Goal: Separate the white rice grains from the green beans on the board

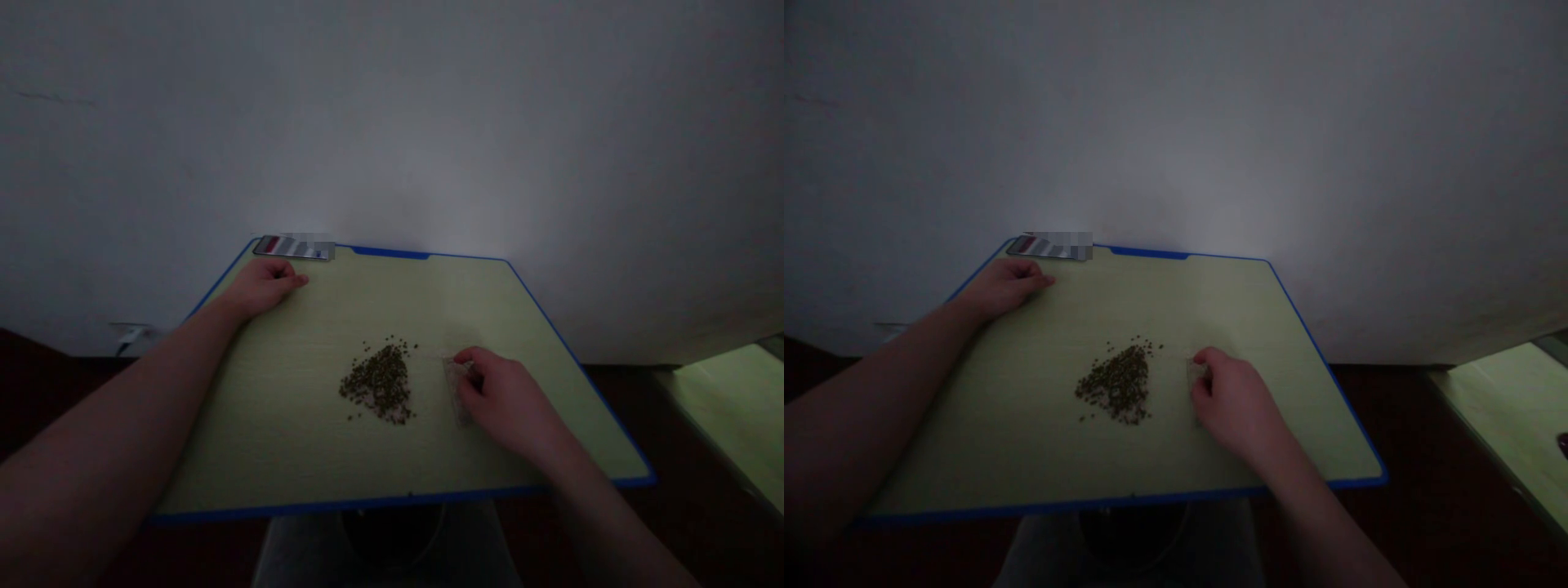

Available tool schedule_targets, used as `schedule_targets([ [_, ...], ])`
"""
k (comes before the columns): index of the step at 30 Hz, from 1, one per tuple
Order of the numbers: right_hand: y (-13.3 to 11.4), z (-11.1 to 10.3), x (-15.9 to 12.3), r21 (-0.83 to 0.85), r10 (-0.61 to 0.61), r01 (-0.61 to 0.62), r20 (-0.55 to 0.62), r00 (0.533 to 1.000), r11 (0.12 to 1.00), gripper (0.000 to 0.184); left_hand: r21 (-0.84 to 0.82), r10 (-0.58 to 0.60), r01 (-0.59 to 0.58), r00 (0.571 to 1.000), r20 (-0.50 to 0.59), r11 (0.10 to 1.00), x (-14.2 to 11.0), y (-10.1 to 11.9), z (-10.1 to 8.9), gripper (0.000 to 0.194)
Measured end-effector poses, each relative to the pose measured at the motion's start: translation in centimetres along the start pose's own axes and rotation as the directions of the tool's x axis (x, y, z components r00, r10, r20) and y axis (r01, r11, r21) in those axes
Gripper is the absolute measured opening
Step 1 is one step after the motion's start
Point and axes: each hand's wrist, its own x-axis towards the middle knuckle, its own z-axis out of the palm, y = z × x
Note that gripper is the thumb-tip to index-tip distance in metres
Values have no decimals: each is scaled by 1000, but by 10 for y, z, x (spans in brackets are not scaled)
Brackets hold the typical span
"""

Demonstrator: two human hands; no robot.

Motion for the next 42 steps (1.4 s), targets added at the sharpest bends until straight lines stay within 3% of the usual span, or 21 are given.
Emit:
schedule_targets([
  [5,21,-20,7,202,21,-12,-44,999,979,26,6,8,-8,1000,-5,1000,1,-2,1,35],
  [9,18,-33,17,316,50,-12,-110,993,949,22,3,6,-6,1000,9,1000,-1,-2,0,35],
  [15,-23,-11,23,167,-92,81,59,994,983,25,25,-9,9,1000,19,1000,-1,-1,-1,37],
  [20,-35,6,26,95,-90,82,91,992,992,30,16,-9,9,1000,15,1000,1,-2,-1,37],
  [34,9,-9,18,8,12,-12,29,1000,1000,27,21,-17,17,1000,-2,1000,-1,2,-2,37],
  [42,22,-22,17,80,32,-33,10,999,996,25,33,-23,23,1000,-6,999,-3,6,-2,35],
])
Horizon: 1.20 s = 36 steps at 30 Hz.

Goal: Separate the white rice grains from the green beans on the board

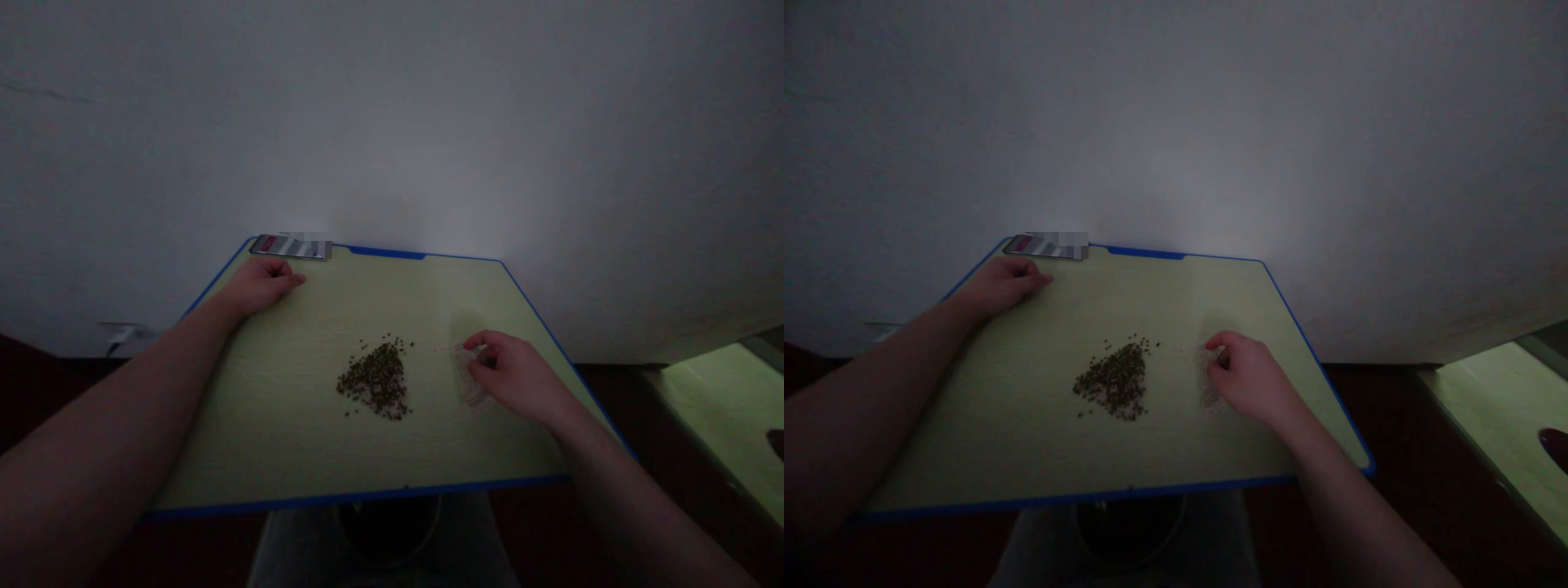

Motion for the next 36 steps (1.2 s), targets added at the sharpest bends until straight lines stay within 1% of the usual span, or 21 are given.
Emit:
schedule_targets([
  [4,-19,0,11,0,-32,32,-21,999,999,26,13,-8,8,1000,-4,1000,0,0,1,33],
  [7,-36,7,22,-57,-97,96,-17,995,994,27,-11,2,-2,1000,6,1000,2,-4,2,36],
  [9,-41,12,28,-86,-123,122,-5,992,989,28,-23,2,-1,1000,10,1000,3,-5,2,37],
  [12,-38,18,30,-99,-116,118,22,993,988,29,-28,8,-8,1000,8,1000,2,-4,1,37],
  [16,-22,17,22,-108,-62,63,12,998,992,28,-7,-12,12,1000,1,1000,-2,1,0,36],
  [19,-11,10,16,-101,-29,30,7,1000,994,27,-9,-21,21,1000,0,1000,-4,4,1,34],
  [21,-6,0,16,-62,0,1,9,1000,998,26,-21,-9,10,1000,6,1000,-4,5,1,35],
  [22,-3,-7,17,-22,21,-20,10,1000,1000,26,-24,-4,4,1000,7,1000,-4,4,1,35],
  [24,0,-23,23,127,89,-88,0,996,988,30,-28,4,-4,1000,3,1000,-3,3,1,36],
  [25,2,-32,28,185,106,-101,-16,994,977,33,-28,5,-5,1000,-1,1000,-2,1,1,35],
  [26,4,-40,34,202,93,-84,-35,995,976,39,-30,7,-7,1000,-3,1000,-1,0,1,36],
  [27,6,-48,41,176,59,-50,-51,997,983,45,-31,8,-8,1000,-3,999,0,-1,1,36],
  [28,8,-53,48,105,14,-6,-76,997,994,46,-30,8,-8,1000,0,1000,0,-3,1,36],
  [29,9,-57,56,-16,-64,63,-90,994,998,40,-27,8,-8,1000,4,1000,1,-4,1,37],
  [30,9,-59,64,-164,-165,150,-81,983,975,31,-21,7,-7,1000,6,1000,2,-5,1,37],
  [31,8,-58,72,-300,-267,244,-37,963,922,22,-14,7,-7,1000,5,1000,2,-6,1,37],
  [32,7,-55,79,-348,-323,304,4,946,887,18,-9,7,-7,1000,1,1000,3,-6,2,36],
  [34,1,-45,90,-369,-402,404,87,911,837,20,-8,11,-11,1000,-2,1000,2,-6,2,35],
  [36,-4,-32,97,-356,-463,494,176,869,793,26,-7,9,-9,1000,1,1000,1,-5,1,35],
])
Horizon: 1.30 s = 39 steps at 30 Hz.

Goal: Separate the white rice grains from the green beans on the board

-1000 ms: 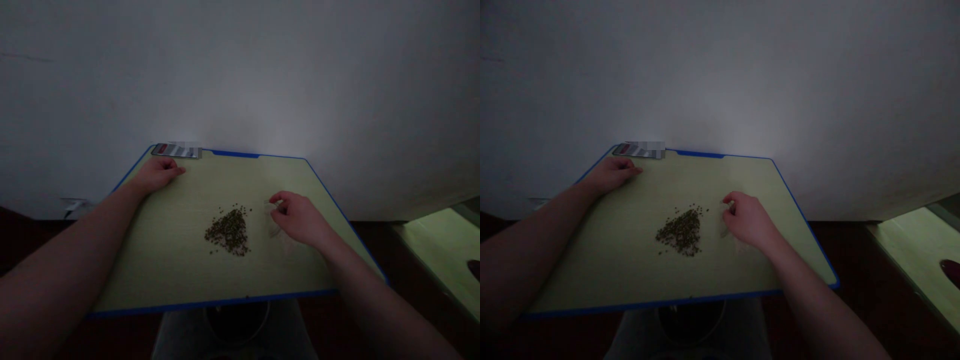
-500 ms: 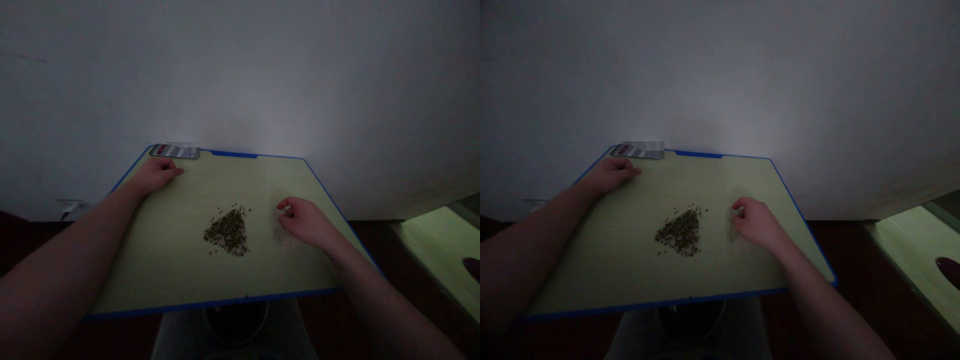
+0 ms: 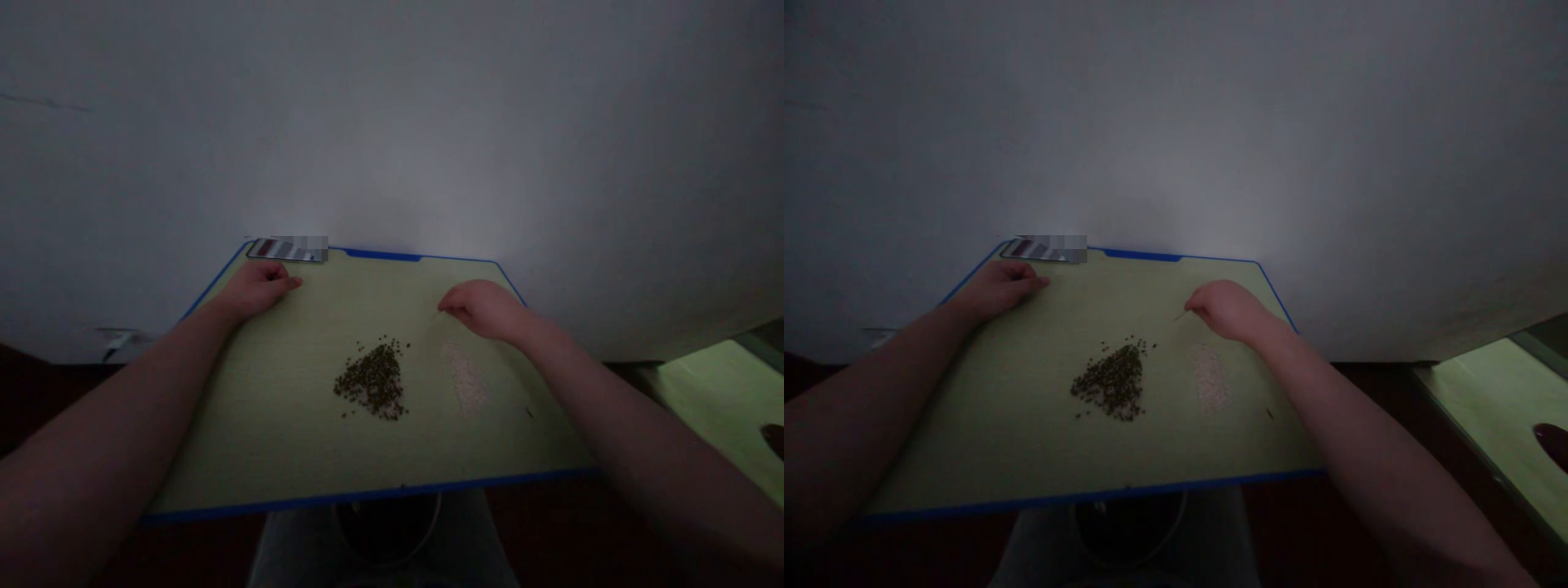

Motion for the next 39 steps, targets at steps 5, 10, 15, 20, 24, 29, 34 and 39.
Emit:
schedule_targets([
  [5,-9,14,-5,3,-152,152,90,984,988,33,-21,0,0,1000,8,1000,-1,3,-1,36],
  [10,-8,11,-36,26,-231,229,111,967,973,30,-27,22,-22,1000,12,999,1,-1,-1,38],
  [15,-10,13,-38,-102,-278,290,117,953,952,34,-35,37,-36,999,9,999,4,-6,0,38],
  [20,-13,22,-18,-213,-352,357,62,934,909,37,-33,26,-26,1000,-1,999,3,-4,0,37],
  [24,-14,32,-18,-219,-404,405,51,913,888,33,-7,12,-12,1000,1,1000,0,0,-1,35],
  [29,-7,36,-38,-288,-505,486,8,863,825,26,-4,14,-14,1000,-11,1000,0,0,-1,36],
  [34,-1,29,-54,-340,-567,532,-5,824,776,24,-15,21,-22,1000,-5,1000,1,0,-1,35],
  [39,-4,30,-40,-389,-560,504,-37,828,771,25,-22,24,-25,1000,-11,999,1,-2,0,36],
])
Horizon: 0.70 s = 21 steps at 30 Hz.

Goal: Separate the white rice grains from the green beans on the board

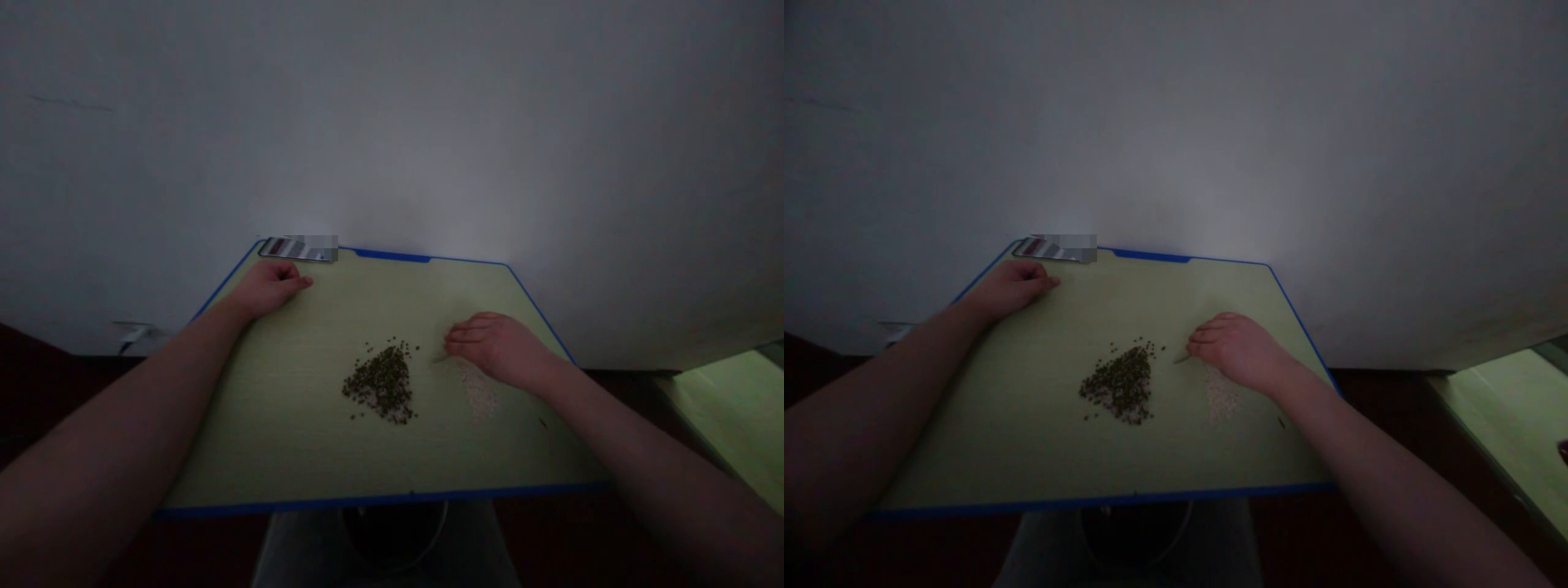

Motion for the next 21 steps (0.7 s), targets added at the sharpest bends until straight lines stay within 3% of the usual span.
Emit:
schedule_targets([
  [15,22,22,47,107,24,-28,37,999,994,32,-19,-15,15,1000,2,1000,2,-2,0,36],
  [21,22,22,50,129,-1,-2,28,1000,992,29,-19,-6,6,1000,1,1000,3,-2,-1,36],
])
